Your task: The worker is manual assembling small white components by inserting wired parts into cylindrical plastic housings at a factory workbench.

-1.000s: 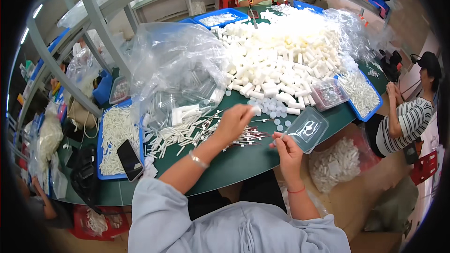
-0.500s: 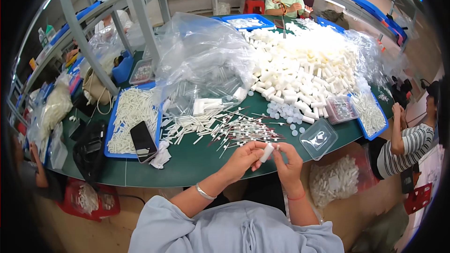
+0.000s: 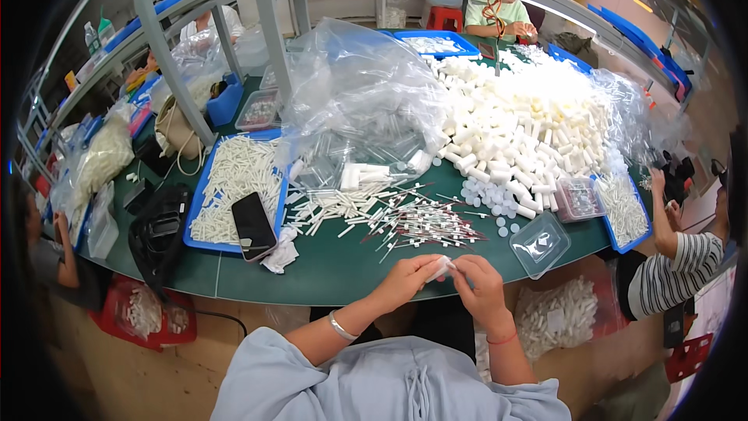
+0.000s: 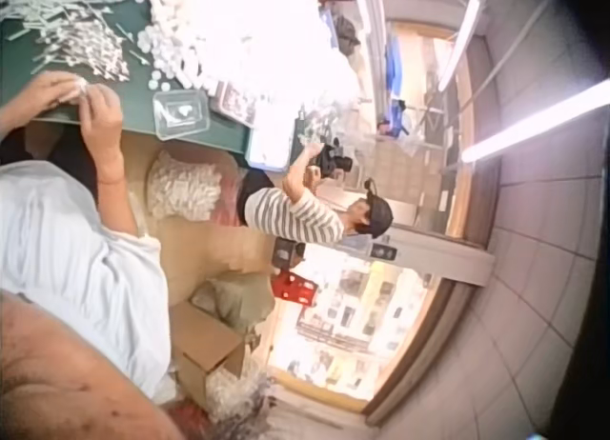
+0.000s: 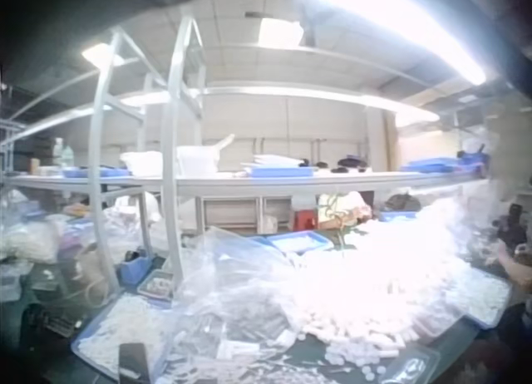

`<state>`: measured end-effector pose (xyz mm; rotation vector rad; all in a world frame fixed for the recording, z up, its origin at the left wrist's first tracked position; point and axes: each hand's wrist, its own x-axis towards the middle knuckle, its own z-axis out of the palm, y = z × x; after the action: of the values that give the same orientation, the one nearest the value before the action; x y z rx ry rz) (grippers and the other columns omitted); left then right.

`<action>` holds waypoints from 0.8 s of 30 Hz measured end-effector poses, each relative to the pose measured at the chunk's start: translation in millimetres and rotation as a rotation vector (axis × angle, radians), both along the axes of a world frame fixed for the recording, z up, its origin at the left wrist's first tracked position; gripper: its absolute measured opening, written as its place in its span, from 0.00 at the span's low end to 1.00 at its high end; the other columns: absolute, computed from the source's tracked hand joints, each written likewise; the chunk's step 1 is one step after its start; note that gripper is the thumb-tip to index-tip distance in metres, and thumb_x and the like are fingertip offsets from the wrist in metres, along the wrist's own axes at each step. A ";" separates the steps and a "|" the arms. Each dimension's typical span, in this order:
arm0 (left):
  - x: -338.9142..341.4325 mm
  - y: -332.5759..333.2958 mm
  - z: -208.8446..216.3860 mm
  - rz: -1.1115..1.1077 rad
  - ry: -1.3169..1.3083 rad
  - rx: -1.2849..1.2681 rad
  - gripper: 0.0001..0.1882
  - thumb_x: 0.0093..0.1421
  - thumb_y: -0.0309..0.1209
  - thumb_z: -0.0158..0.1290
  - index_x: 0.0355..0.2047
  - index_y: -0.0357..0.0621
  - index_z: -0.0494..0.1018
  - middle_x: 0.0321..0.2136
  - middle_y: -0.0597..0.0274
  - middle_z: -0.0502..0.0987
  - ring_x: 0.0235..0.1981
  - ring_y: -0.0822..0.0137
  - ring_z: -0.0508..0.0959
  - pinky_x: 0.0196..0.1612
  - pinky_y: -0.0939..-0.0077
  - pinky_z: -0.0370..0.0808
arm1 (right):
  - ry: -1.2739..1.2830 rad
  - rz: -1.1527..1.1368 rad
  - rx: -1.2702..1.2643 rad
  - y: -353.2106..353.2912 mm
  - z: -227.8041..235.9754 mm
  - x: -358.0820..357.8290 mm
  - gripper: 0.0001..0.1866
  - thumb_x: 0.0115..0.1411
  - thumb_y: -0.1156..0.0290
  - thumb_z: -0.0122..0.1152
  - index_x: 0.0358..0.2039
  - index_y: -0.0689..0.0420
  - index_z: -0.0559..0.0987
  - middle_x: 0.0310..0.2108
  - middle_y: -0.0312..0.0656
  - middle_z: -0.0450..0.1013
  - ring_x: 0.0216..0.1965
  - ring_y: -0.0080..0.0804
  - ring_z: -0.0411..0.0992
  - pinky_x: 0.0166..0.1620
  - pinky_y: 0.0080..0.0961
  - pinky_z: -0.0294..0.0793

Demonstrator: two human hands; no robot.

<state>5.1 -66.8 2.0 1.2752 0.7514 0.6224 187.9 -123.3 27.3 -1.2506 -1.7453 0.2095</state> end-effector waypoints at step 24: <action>-26.2 37.5 20.1 -0.142 0.191 0.245 0.25 0.62 0.36 0.58 0.57 0.42 0.66 0.30 0.64 0.81 0.32 0.77 0.77 0.38 0.81 0.72 | -0.342 0.343 -0.194 24.3 17.5 -6.5 0.18 0.56 0.71 0.65 0.46 0.61 0.75 0.35 0.47 0.75 0.36 0.44 0.73 0.39 0.37 0.72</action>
<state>-21.1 -29.3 22.1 1.6156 0.7490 0.4922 181.3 -99.0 44.8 -1.1642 -2.2806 0.3898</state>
